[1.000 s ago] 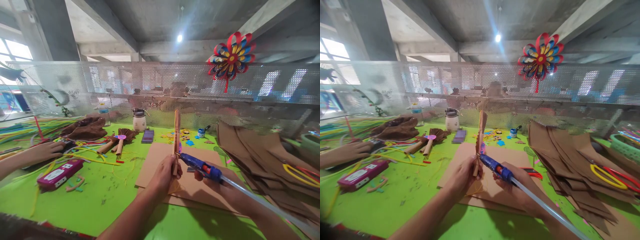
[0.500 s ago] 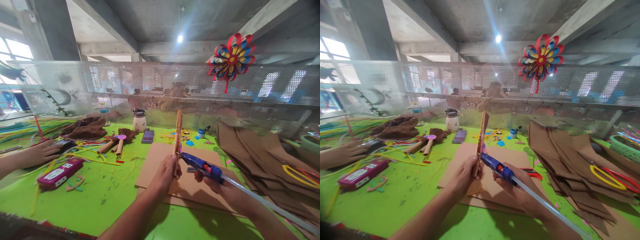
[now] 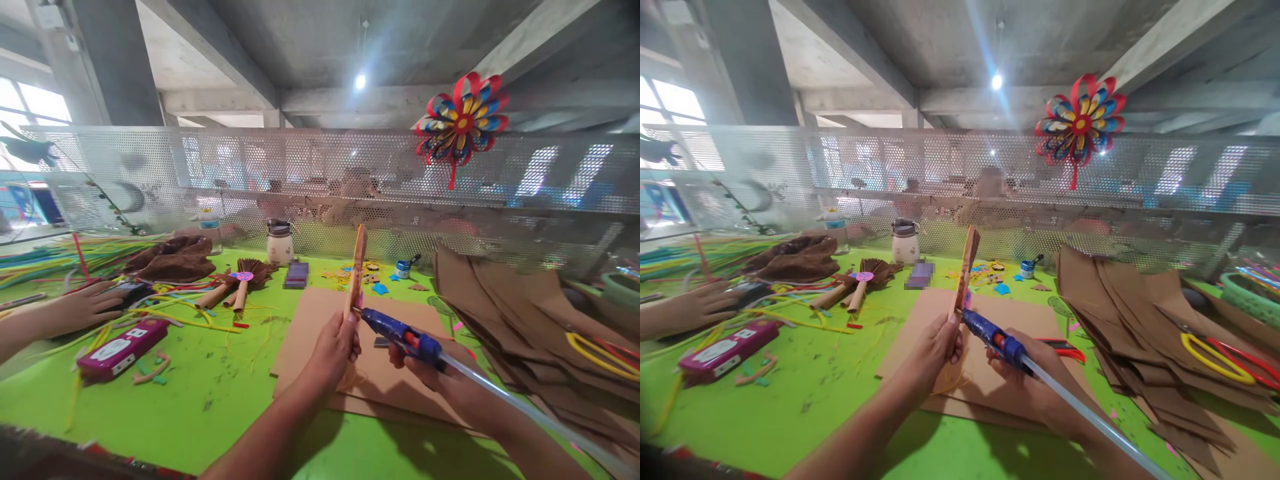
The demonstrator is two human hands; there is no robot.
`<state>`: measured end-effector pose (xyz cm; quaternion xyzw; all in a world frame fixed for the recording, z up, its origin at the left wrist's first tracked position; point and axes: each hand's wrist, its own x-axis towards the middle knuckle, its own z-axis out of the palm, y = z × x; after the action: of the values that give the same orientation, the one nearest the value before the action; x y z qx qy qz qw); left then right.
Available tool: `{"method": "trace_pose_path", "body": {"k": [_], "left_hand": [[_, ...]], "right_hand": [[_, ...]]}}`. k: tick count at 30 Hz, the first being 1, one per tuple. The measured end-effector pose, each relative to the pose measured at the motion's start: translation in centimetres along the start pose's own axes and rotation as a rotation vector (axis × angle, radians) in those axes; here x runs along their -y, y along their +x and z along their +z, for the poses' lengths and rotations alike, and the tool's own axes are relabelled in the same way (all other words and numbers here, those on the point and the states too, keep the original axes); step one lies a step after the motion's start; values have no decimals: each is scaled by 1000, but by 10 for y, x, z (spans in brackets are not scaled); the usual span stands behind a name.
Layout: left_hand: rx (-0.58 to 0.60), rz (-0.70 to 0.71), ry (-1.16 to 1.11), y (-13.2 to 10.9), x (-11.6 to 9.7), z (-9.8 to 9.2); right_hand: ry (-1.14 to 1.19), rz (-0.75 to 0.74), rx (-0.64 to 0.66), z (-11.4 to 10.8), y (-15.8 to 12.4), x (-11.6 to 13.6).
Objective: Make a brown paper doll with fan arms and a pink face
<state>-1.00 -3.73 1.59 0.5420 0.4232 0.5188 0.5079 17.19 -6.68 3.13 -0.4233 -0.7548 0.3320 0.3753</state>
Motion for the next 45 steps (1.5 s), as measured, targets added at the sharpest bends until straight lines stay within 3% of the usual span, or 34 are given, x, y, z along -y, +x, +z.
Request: {"method": "trace_pose_path", "body": {"k": [17,35,45], "left_hand": [[-32,-39,-65,1,6,2],[-34,10,4,7,19,0],[-58,16,11,1,11,2]], "right_hand": [[-48,41,-19,3,-1,0],[-54,-8,6,2,-1,-1],[-81,43,-59,4,-4,-3]]}}
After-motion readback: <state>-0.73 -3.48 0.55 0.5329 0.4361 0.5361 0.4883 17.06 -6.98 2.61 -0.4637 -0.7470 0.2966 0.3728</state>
